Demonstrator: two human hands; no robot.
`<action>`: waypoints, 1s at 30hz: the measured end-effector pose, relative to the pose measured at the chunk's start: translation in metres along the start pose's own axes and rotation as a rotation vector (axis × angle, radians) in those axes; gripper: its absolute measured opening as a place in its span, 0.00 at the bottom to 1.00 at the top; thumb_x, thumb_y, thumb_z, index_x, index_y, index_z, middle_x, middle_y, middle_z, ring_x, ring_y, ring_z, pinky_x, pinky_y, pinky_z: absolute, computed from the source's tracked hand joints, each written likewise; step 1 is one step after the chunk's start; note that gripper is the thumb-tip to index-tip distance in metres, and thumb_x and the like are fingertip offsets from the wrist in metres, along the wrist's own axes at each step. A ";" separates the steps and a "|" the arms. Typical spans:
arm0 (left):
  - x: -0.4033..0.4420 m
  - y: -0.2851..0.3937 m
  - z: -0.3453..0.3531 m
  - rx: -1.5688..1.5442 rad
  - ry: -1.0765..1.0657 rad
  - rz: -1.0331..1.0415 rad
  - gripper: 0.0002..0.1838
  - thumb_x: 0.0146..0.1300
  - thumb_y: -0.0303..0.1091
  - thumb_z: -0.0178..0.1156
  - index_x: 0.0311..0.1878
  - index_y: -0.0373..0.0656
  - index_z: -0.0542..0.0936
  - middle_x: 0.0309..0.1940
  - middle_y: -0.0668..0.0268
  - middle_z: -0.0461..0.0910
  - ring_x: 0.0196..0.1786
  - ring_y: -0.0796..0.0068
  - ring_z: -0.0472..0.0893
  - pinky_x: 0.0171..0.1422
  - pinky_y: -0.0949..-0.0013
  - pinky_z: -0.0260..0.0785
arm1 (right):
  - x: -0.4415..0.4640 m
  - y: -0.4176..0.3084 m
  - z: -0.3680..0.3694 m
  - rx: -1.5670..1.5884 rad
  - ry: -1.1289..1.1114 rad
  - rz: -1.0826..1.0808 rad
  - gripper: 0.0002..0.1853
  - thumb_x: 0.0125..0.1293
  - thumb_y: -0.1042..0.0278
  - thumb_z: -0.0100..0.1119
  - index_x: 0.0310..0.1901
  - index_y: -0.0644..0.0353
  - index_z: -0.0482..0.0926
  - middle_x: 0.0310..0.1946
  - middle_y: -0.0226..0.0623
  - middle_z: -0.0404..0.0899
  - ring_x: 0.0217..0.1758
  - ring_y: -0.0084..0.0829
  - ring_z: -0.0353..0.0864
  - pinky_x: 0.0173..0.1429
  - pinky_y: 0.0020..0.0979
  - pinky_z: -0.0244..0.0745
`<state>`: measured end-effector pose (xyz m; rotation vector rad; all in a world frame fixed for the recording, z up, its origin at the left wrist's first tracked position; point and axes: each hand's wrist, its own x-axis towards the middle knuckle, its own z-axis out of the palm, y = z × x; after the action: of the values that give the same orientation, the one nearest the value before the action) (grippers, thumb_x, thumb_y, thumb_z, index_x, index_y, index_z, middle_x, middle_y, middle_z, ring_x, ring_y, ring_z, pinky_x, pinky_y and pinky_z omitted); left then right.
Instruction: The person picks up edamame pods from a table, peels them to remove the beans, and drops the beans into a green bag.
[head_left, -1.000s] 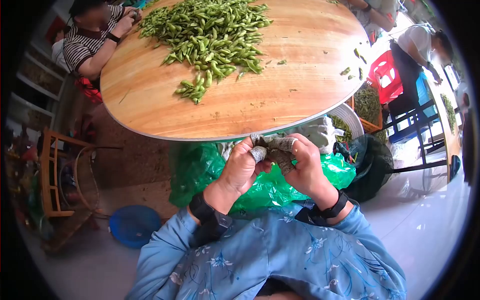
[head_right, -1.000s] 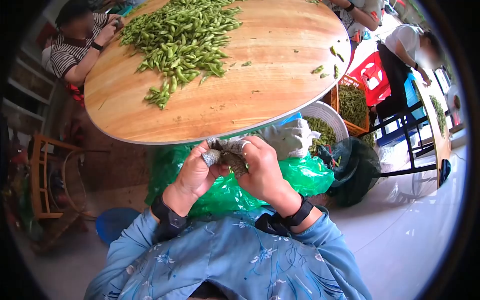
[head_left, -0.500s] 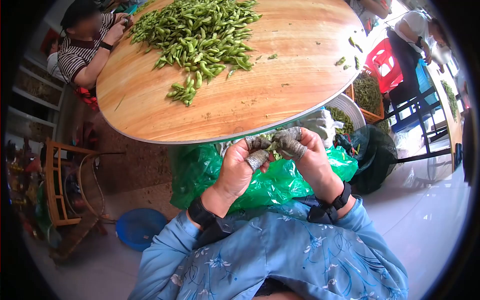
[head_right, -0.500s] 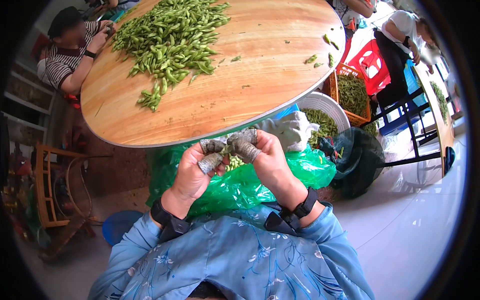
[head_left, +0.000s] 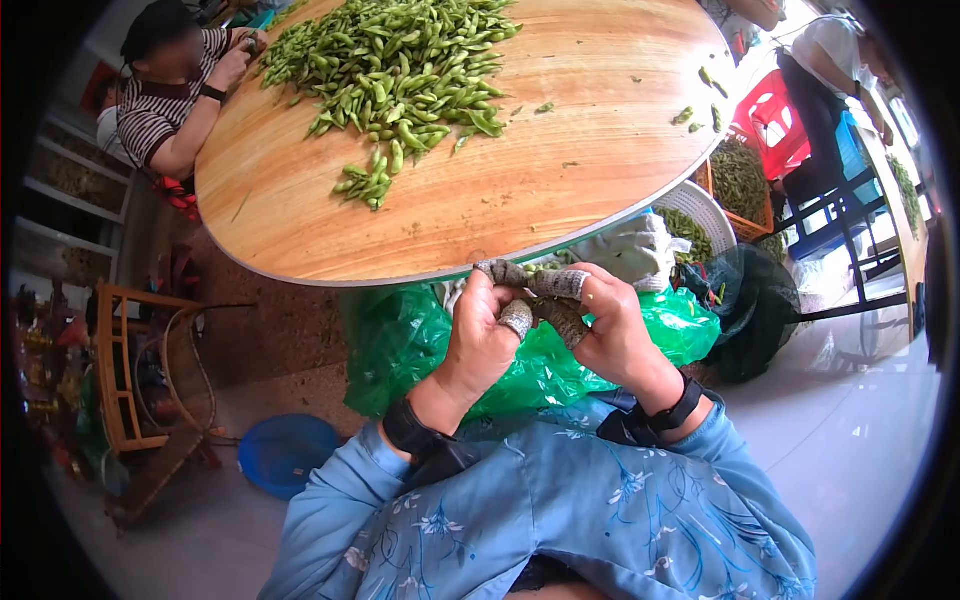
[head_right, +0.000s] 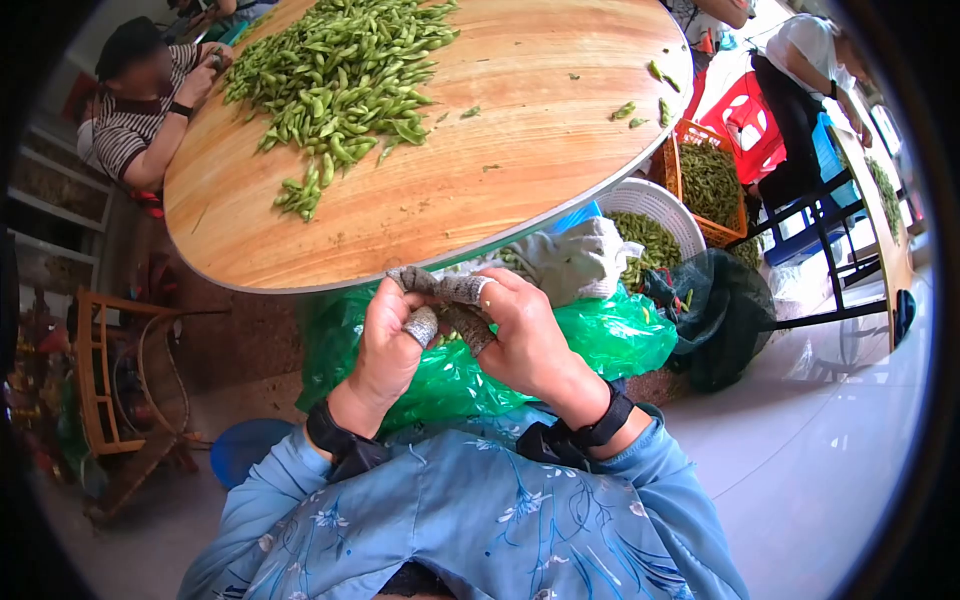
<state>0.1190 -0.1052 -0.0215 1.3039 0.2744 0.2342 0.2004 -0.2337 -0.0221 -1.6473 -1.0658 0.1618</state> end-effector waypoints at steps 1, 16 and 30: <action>-0.001 -0.002 -0.001 0.012 0.009 -0.008 0.14 0.52 0.17 0.47 0.44 0.36 0.63 0.30 0.65 0.73 0.31 0.81 0.72 0.35 0.78 0.65 | 0.000 0.000 0.000 0.002 0.000 0.001 0.18 0.42 0.83 0.58 0.40 0.64 0.73 0.30 0.44 0.73 0.36 0.44 0.75 0.40 0.31 0.71; -0.004 -0.002 -0.007 -0.153 -0.037 0.058 0.13 0.57 0.31 0.53 0.44 0.40 0.64 0.26 0.62 0.75 0.26 0.78 0.72 0.29 0.78 0.62 | -0.001 0.011 -0.003 0.710 0.164 0.417 0.07 0.56 0.78 0.55 0.38 0.65 0.74 0.31 0.30 0.77 0.35 0.19 0.75 0.40 0.21 0.71; -0.002 0.000 0.000 -0.025 0.006 0.051 0.06 0.55 0.22 0.52 0.37 0.40 0.70 0.27 0.68 0.73 0.27 0.82 0.72 0.31 0.80 0.63 | -0.014 0.000 -0.059 -0.125 0.079 0.275 0.21 0.45 0.83 0.57 0.45 0.61 0.73 0.31 0.44 0.75 0.30 0.37 0.77 0.32 0.29 0.71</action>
<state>0.1175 -0.1056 -0.0215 1.2868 0.2427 0.2834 0.2274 -0.2855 -0.0049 -1.8948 -0.8003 0.2112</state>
